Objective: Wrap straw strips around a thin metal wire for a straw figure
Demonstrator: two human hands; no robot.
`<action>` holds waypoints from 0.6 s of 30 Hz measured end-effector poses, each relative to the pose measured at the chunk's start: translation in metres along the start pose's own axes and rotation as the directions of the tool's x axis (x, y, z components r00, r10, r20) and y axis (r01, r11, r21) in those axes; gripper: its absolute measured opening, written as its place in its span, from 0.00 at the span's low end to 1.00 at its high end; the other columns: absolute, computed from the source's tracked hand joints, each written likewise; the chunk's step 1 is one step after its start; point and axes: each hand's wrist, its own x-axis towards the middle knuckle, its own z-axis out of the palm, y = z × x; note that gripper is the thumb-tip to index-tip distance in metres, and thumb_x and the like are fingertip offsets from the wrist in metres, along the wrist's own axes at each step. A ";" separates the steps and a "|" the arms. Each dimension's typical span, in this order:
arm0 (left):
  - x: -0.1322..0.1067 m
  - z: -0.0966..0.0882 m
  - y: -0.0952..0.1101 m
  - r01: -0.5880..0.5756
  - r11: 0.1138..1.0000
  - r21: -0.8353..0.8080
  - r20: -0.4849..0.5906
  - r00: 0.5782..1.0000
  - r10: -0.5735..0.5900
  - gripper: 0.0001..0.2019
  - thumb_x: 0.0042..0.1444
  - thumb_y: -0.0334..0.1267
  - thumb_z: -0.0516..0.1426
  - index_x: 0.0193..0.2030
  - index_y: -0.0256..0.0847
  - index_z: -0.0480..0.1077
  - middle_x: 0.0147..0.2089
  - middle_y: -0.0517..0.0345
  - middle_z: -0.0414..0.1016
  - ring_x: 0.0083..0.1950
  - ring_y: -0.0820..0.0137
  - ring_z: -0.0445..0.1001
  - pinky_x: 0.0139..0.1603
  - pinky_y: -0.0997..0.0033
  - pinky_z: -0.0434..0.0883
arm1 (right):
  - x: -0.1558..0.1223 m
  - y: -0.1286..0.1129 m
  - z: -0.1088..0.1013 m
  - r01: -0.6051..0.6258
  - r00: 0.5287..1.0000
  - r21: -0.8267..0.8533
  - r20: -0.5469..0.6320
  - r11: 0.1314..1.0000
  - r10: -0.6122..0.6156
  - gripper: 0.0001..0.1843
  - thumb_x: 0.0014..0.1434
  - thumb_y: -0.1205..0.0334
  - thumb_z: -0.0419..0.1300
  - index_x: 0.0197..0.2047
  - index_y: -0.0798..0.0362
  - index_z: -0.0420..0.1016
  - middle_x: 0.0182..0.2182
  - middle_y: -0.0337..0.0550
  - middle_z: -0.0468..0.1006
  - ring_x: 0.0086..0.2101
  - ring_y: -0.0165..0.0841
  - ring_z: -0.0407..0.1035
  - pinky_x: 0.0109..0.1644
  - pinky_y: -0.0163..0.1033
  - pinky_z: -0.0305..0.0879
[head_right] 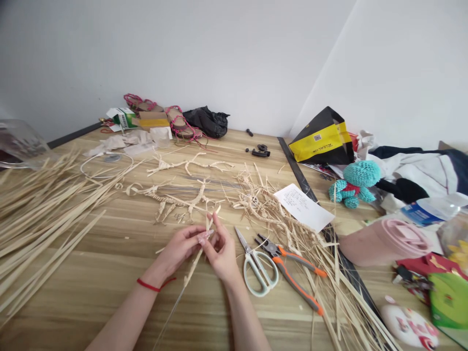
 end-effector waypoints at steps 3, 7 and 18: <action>0.001 -0.001 -0.001 -0.019 1.000 -0.003 -0.016 1.000 0.019 0.12 0.41 0.38 0.65 0.35 0.38 0.75 0.33 0.57 0.75 0.33 0.71 0.71 0.36 0.72 0.66 | 0.000 0.003 -0.001 0.096 0.995 -0.100 0.049 0.990 -0.092 0.32 0.50 0.58 0.62 0.59 0.46 0.63 0.45 0.45 0.75 0.19 0.25 0.56 0.23 0.35 0.62; -0.001 -0.001 0.002 -0.034 0.999 0.029 -0.024 0.999 0.034 0.11 0.43 0.39 0.64 0.34 0.37 0.75 0.31 0.58 0.75 0.32 0.72 0.70 0.35 0.74 0.65 | -0.001 0.005 -0.002 0.207 0.975 -0.267 -0.029 0.941 -0.222 0.26 0.54 0.57 0.59 0.56 0.50 0.66 0.45 0.49 0.73 0.21 0.26 0.58 0.26 0.36 0.63; -0.004 0.003 0.009 -0.021 1.000 0.015 -0.054 0.998 0.022 0.08 0.41 0.39 0.64 0.24 0.37 0.71 0.23 0.64 0.68 0.26 0.76 0.64 0.28 0.77 0.60 | 0.000 0.003 0.001 0.189 0.971 -0.463 -0.044 0.866 -0.235 0.21 0.55 0.52 0.58 0.50 0.50 0.69 0.41 0.45 0.65 0.24 0.26 0.60 0.27 0.35 0.63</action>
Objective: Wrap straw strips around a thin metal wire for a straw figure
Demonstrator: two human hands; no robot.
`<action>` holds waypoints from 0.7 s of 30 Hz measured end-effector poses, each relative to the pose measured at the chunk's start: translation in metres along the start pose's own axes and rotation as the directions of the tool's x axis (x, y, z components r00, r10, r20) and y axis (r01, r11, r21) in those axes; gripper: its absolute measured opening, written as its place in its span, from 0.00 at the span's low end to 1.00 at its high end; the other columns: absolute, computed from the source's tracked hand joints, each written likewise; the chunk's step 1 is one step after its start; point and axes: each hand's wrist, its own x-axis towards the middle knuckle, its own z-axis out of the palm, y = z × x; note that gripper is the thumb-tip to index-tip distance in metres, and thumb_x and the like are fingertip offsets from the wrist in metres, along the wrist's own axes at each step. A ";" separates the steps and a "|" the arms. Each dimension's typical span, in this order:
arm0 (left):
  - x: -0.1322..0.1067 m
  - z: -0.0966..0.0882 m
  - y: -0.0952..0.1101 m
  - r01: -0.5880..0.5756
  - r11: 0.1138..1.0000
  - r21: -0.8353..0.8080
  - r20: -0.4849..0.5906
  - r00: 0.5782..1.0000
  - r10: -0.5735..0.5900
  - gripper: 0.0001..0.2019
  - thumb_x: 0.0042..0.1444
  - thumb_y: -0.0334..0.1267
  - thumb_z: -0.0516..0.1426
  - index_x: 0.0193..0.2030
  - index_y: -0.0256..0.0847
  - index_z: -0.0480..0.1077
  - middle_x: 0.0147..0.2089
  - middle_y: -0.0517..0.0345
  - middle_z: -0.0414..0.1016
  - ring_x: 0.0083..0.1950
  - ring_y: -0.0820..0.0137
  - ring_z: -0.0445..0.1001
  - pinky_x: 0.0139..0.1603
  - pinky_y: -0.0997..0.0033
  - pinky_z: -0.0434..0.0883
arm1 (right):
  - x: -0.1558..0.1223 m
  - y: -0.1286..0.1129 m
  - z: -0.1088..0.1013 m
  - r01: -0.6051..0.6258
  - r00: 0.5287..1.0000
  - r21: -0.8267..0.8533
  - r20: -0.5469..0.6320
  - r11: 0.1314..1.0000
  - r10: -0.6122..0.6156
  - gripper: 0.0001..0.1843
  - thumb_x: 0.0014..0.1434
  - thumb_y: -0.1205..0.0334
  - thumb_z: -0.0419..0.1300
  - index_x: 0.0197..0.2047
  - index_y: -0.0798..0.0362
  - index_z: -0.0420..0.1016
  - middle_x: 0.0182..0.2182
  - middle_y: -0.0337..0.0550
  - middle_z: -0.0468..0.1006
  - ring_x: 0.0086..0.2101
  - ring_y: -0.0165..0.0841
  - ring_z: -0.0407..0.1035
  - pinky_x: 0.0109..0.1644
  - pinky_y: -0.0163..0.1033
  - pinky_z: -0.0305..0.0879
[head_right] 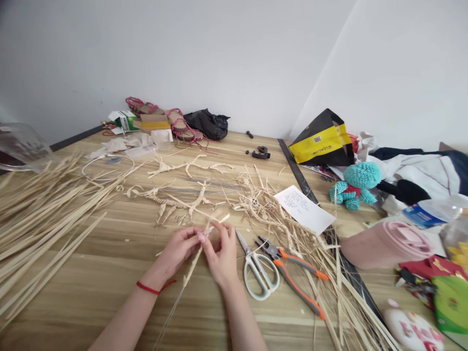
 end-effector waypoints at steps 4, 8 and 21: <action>-0.001 -0.001 -0.002 -0.006 1.000 -0.019 -0.012 1.000 0.006 0.08 0.40 0.37 0.65 0.26 0.37 0.72 0.24 0.64 0.69 0.27 0.76 0.64 0.30 0.76 0.61 | 0.000 0.001 0.001 -0.019 1.000 -0.020 0.010 1.000 0.020 0.20 0.53 0.50 0.60 0.47 0.49 0.70 0.42 0.45 0.60 0.24 0.25 0.59 0.29 0.35 0.65; 0.001 -0.003 -0.004 -0.015 1.000 -0.009 -0.009 1.000 0.015 0.08 0.41 0.38 0.64 0.28 0.36 0.74 0.26 0.61 0.72 0.29 0.74 0.67 0.32 0.75 0.63 | 0.001 0.005 0.000 -0.013 0.997 -0.001 0.079 1.000 0.013 0.20 0.53 0.52 0.60 0.48 0.49 0.68 0.38 0.42 0.63 0.24 0.26 0.59 0.29 0.35 0.64; -0.001 -0.005 0.002 -0.036 0.999 0.037 0.044 0.998 0.034 0.10 0.48 0.43 0.60 0.30 0.38 0.75 0.25 0.59 0.72 0.24 0.75 0.65 0.23 0.76 0.60 | 0.002 0.002 -0.003 -0.231 0.929 0.315 0.353 0.921 0.112 0.42 0.39 0.59 0.70 0.56 0.44 0.56 0.38 0.39 0.65 0.22 0.24 0.62 0.18 0.30 0.63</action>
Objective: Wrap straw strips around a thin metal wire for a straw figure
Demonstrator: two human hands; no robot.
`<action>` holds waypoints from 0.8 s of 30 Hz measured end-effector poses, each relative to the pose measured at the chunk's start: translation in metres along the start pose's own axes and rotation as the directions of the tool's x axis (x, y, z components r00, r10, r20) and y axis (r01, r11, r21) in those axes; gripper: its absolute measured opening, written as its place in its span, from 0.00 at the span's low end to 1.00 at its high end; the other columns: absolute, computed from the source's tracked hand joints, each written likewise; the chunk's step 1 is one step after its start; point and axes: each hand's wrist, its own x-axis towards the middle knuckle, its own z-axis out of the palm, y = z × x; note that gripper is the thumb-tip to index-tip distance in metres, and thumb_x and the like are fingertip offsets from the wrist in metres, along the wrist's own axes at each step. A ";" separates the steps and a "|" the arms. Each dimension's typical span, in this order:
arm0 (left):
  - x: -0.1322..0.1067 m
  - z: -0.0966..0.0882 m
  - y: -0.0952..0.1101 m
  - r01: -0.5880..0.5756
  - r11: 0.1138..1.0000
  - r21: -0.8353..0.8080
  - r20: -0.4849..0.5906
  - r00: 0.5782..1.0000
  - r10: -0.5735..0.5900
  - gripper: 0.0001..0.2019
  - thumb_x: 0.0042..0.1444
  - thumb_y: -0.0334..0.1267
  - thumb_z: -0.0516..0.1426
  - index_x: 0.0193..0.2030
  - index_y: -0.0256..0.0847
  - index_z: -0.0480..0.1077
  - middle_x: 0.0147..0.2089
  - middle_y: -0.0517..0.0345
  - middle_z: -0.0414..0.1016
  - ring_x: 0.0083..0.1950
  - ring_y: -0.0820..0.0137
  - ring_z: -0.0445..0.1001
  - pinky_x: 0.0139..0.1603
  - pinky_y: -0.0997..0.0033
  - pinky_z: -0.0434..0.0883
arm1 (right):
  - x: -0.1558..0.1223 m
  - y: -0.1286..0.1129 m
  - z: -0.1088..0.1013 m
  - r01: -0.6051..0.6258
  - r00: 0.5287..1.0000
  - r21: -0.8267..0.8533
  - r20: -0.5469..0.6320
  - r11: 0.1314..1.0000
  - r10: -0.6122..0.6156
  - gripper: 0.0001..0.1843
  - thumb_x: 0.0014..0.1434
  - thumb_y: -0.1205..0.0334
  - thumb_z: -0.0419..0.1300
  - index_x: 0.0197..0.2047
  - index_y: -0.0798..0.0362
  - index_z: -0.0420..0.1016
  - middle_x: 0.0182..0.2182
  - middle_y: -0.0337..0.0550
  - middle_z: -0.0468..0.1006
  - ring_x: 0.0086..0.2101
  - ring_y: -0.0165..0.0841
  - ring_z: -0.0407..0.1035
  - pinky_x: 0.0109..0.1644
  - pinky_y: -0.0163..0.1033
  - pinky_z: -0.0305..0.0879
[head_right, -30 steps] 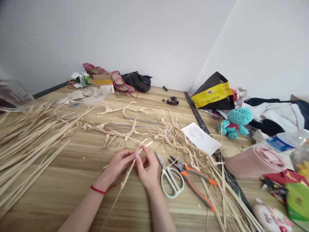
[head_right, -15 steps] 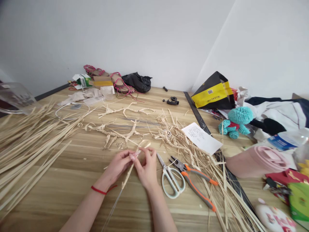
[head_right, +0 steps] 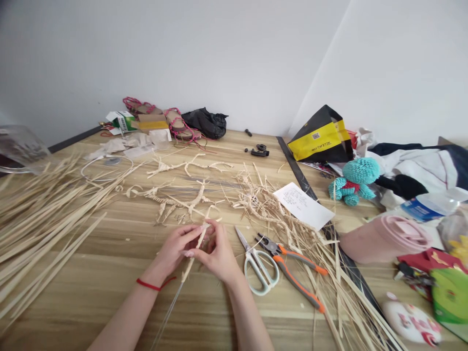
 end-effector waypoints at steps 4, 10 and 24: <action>0.000 -0.001 0.002 -0.031 0.998 0.054 -0.029 0.999 0.033 0.10 0.48 0.44 0.60 0.28 0.37 0.73 0.22 0.62 0.69 0.22 0.76 0.63 0.22 0.77 0.59 | 0.001 0.001 0.001 -0.116 0.988 0.144 0.122 0.983 0.099 0.43 0.42 0.58 0.69 0.57 0.44 0.50 0.29 0.34 0.69 0.20 0.28 0.66 0.17 0.33 0.68; 0.002 0.000 0.002 -0.123 0.947 0.297 -0.070 0.986 0.151 0.13 0.49 0.46 0.58 0.31 0.37 0.74 0.23 0.61 0.70 0.25 0.74 0.64 0.24 0.77 0.60 | 0.003 0.005 0.003 -0.159 0.981 0.353 0.165 0.922 0.107 0.44 0.42 0.59 0.70 0.56 0.47 0.47 0.23 0.33 0.75 0.24 0.34 0.74 0.27 0.41 0.74; -0.001 0.001 0.009 -0.155 0.949 0.274 -0.137 0.971 0.198 0.14 0.43 0.48 0.62 0.27 0.37 0.74 0.23 0.58 0.73 0.27 0.70 0.69 0.26 0.74 0.64 | 0.009 0.007 0.009 -0.105 0.992 0.403 0.107 0.909 0.067 0.45 0.39 0.56 0.71 0.54 0.48 0.47 0.21 0.31 0.76 0.20 0.35 0.74 0.22 0.38 0.73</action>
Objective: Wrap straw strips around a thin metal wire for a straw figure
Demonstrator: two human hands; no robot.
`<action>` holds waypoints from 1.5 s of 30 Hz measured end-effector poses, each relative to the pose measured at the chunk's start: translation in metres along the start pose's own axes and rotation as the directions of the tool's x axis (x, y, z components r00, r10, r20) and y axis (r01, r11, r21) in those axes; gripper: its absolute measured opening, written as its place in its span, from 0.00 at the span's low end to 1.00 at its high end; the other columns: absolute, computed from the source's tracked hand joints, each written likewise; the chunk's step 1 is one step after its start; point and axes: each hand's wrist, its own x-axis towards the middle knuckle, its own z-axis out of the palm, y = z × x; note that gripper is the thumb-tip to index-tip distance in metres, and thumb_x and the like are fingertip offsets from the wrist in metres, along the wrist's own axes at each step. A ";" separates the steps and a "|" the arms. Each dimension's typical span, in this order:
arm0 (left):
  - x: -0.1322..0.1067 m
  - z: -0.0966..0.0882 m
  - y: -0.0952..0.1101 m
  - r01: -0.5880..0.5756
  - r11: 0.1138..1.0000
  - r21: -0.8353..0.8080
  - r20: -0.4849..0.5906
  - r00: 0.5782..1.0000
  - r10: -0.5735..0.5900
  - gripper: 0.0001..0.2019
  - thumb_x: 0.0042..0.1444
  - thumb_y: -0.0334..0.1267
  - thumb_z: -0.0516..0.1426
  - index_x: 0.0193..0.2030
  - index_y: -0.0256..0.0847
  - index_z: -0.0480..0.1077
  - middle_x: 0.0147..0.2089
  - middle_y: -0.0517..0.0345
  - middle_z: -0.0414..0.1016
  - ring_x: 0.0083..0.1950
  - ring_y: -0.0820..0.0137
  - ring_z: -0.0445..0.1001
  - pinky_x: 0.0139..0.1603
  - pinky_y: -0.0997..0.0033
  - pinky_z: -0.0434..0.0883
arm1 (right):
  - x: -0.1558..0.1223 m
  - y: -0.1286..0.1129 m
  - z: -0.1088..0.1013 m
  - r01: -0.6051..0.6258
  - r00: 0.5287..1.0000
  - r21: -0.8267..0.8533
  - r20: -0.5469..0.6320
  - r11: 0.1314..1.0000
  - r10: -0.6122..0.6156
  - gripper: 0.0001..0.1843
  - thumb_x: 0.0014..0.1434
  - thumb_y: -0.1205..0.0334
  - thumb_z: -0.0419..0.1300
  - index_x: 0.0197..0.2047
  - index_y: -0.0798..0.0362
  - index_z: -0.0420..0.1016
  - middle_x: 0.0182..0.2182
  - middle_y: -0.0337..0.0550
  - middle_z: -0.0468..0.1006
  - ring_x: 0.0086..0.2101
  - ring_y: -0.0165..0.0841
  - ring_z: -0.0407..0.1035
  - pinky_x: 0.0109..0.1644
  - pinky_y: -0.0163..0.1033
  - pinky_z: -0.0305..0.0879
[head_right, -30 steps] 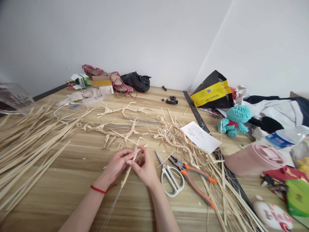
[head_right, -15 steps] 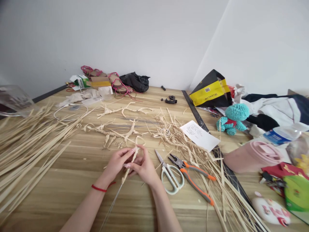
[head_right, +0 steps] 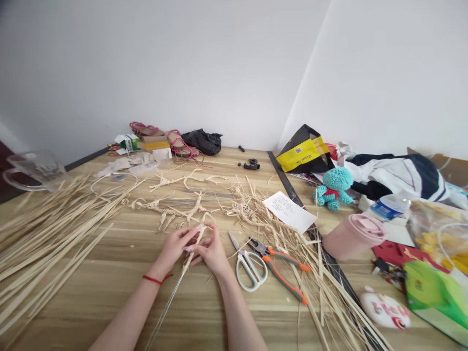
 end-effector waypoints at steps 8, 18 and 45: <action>-0.008 0.001 0.000 -0.039 0.990 -0.134 -0.052 0.998 0.033 0.15 0.42 0.48 0.63 0.30 0.37 0.72 0.29 0.57 0.74 0.29 0.71 0.70 0.28 0.74 0.65 | -0.008 -0.006 0.004 0.055 0.996 -0.005 0.074 0.998 -0.055 0.46 0.37 0.55 0.71 0.54 0.49 0.47 0.20 0.32 0.76 0.20 0.37 0.74 0.22 0.39 0.73; -0.028 0.012 0.079 -0.257 0.966 -0.038 0.119 0.958 0.259 0.12 0.51 0.46 0.57 0.31 0.38 0.71 0.30 0.58 0.72 0.32 0.70 0.69 0.35 0.72 0.65 | -0.024 -0.105 0.028 0.227 0.971 -0.133 0.104 0.965 -0.214 0.43 0.39 0.59 0.71 0.54 0.47 0.51 0.20 0.29 0.73 0.21 0.35 0.74 0.23 0.38 0.73; -0.066 0.005 0.146 -0.520 0.689 0.506 0.145 0.838 0.526 0.13 0.56 0.47 0.51 0.41 0.46 0.72 0.46 0.55 0.73 0.48 0.61 0.69 0.49 0.67 0.63 | -0.055 -0.164 0.040 0.339 0.941 -0.223 0.076 0.914 -0.330 0.42 0.44 0.65 0.68 0.58 0.43 0.51 0.21 0.28 0.68 0.21 0.29 0.70 0.24 0.35 0.72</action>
